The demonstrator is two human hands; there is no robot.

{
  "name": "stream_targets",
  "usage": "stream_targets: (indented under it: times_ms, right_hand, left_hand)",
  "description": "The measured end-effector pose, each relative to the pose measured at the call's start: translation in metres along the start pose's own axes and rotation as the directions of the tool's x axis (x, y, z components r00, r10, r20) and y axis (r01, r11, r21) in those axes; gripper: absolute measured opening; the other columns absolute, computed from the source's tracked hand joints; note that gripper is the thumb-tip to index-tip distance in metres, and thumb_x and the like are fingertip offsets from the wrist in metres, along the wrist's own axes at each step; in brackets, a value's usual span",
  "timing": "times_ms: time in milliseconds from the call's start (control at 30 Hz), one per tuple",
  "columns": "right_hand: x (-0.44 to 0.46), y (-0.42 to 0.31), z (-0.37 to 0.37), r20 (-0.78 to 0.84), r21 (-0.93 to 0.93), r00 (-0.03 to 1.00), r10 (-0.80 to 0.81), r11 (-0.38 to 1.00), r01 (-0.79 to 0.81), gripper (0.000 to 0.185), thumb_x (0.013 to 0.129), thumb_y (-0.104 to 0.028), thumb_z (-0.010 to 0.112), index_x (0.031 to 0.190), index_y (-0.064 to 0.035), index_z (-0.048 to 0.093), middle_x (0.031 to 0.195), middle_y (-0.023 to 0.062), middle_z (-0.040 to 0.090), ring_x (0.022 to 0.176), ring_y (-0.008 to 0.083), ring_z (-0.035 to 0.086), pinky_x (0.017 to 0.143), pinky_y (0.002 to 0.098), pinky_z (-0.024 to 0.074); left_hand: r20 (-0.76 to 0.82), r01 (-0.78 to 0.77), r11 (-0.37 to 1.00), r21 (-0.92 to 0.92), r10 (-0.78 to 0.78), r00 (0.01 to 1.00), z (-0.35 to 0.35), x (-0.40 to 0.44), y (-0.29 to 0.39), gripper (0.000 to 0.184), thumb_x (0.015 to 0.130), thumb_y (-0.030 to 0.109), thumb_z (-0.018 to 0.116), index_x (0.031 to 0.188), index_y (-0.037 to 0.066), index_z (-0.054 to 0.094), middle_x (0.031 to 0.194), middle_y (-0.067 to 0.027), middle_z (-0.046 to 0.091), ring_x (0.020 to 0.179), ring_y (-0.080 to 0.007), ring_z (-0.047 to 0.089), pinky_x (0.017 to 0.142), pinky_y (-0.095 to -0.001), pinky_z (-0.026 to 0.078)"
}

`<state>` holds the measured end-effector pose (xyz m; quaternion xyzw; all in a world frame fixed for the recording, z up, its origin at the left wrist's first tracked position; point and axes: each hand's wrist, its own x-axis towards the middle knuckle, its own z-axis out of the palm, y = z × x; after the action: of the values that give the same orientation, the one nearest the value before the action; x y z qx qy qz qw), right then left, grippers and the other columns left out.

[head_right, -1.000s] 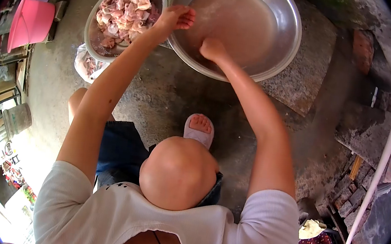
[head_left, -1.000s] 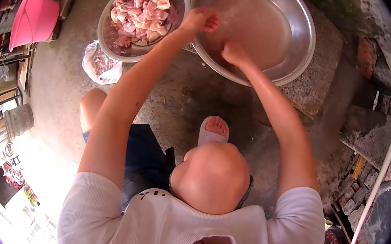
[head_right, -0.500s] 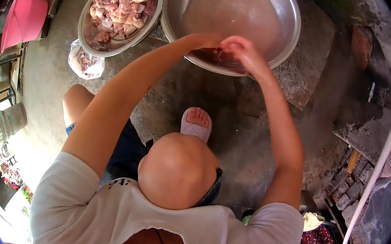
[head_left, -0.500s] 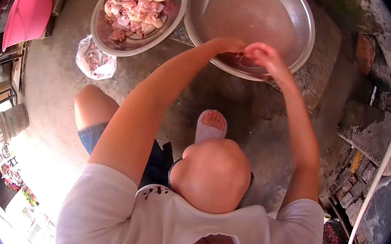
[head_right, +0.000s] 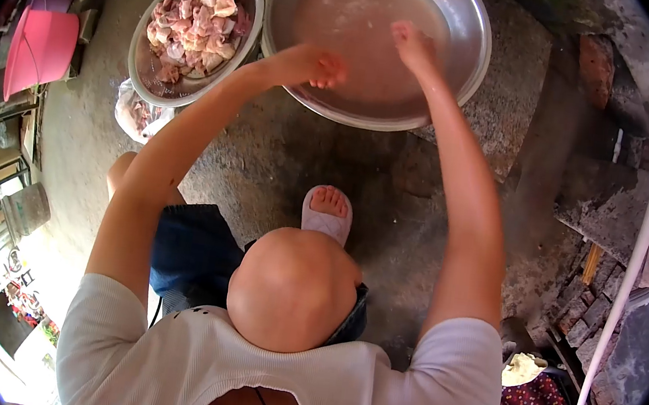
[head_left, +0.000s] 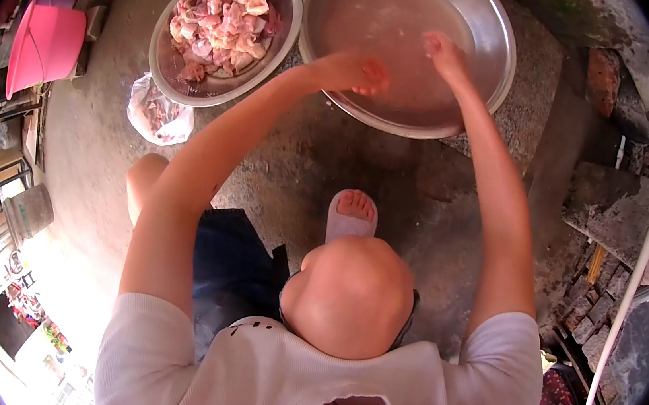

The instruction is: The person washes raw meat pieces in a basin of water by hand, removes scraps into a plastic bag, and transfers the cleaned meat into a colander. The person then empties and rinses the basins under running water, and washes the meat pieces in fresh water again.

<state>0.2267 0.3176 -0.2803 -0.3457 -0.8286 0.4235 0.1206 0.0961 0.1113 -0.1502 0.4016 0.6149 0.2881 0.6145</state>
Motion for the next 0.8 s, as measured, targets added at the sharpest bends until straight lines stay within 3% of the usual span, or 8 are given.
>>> stream_targets:
  times_ms: [133,233,333,367,467,567,667,800]
  right_hand:
    - [0.023,-0.016,0.031,-0.160,-0.072,0.987,-0.025,0.997,0.013,0.023,0.080,-0.025,0.050,0.098,-0.0141,0.060,0.091,0.0094,0.062,0.089,0.0270,0.058,0.078,0.0345,0.0456]
    - [0.031,-0.032,0.051,-0.171,-0.355,0.971,-0.169,0.930,0.099,0.025,0.080,-0.026,0.047,0.092,-0.0095,0.061,0.090,0.0116,0.061,0.092,0.0288,0.057,0.078,0.0379,0.0448]
    - [0.017,-0.053,0.058,0.002,-0.428,0.973,-0.229,0.880,0.208,0.024,0.079,-0.021,0.046,0.087,-0.0052,0.062,0.088,0.0156,0.061,0.088,0.0310,0.058,0.076,0.0407,0.0453]
    - [0.004,-0.069,0.053,0.150,-0.449,0.987,-0.050,0.886,0.113,0.023,0.079,-0.015,0.045,0.083,-0.0011,0.062,0.089,0.0188,0.060,0.085,0.0324,0.059,0.073,0.0422,0.0463]
    - [-0.033,-0.079,0.048,0.378,-0.588,0.925,-0.045,0.760,0.277,0.021,0.078,-0.009,0.044,0.083,-0.0002,0.062,0.087,0.0188,0.060,0.083,0.0330,0.059,0.071,0.0423,0.0473]
    - [-0.064,-0.064,0.046,0.460,-0.534,0.887,-0.045,0.784,0.317,0.021,0.078,-0.007,0.043,0.082,0.0009,0.062,0.086,0.0189,0.060,0.081,0.0345,0.059,0.072,0.0424,0.0470]
    - [-0.085,-0.071,0.021,0.617,-0.513,0.777,-0.129,0.682,0.521,0.021,0.078,-0.007,0.042,0.083,0.0009,0.061,0.085,0.0192,0.060,0.079,0.0360,0.058,0.071,0.0430,0.0457]
    - [-0.094,-0.079,0.003,0.654,-0.320,0.748,-0.113,0.855,0.408,0.022,0.081,-0.013,0.044,0.082,0.0015,0.060,0.082,0.0184,0.061,0.077,0.0349,0.058,0.069,0.0434,0.0443]
  left_hand:
    - [-0.336,-0.186,0.936,-0.298,0.079,0.938,-0.011,0.002,-0.023,0.013,0.085,0.016,0.051,0.085,0.004,0.056,0.074,0.0006,0.054,0.067,-0.0062,0.049,0.063,-0.0189,0.040]
    - [-0.459,-0.336,0.823,-0.458,0.104,0.882,-0.007,0.011,-0.033,0.015,0.086,0.019,0.053,0.087,0.004,0.055,0.076,0.0010,0.053,0.068,-0.0060,0.048,0.064,-0.0195,0.040]
    - [-0.505,-0.403,0.747,-0.529,0.104,0.857,-0.001,0.011,-0.034,0.015,0.085,0.020,0.054,0.088,0.005,0.053,0.077,0.0004,0.053,0.069,-0.0065,0.049,0.066,-0.0198,0.040]
    - [-0.503,-0.401,0.752,-0.523,0.108,0.858,0.000,0.010,-0.033,0.015,0.085,0.020,0.054,0.088,0.005,0.053,0.077,0.0004,0.053,0.069,-0.0066,0.049,0.066,-0.0198,0.040]
    - [-0.501,-0.397,0.764,-0.509,0.113,0.858,0.001,0.009,-0.031,0.015,0.085,0.019,0.054,0.088,0.005,0.054,0.076,-0.0001,0.054,0.069,-0.0070,0.050,0.066,-0.0203,0.041]
    - [-0.494,-0.382,0.783,-0.491,0.110,0.862,0.001,0.013,-0.033,0.016,0.083,0.018,0.056,0.087,0.003,0.055,0.075,-0.0012,0.056,0.068,-0.0076,0.052,0.064,-0.0211,0.042]
    - [-0.474,-0.349,0.828,-0.440,0.116,0.873,0.003,0.017,-0.032,0.016,0.084,0.018,0.055,0.086,0.003,0.056,0.076,-0.0012,0.056,0.068,-0.0078,0.052,0.063,-0.0209,0.042]
    - [-0.408,-0.273,0.902,-0.335,0.122,0.905,0.006,0.026,-0.037,0.018,0.085,0.019,0.052,0.091,0.003,0.057,0.080,-0.0005,0.057,0.071,-0.0077,0.052,0.065,-0.0210,0.042]
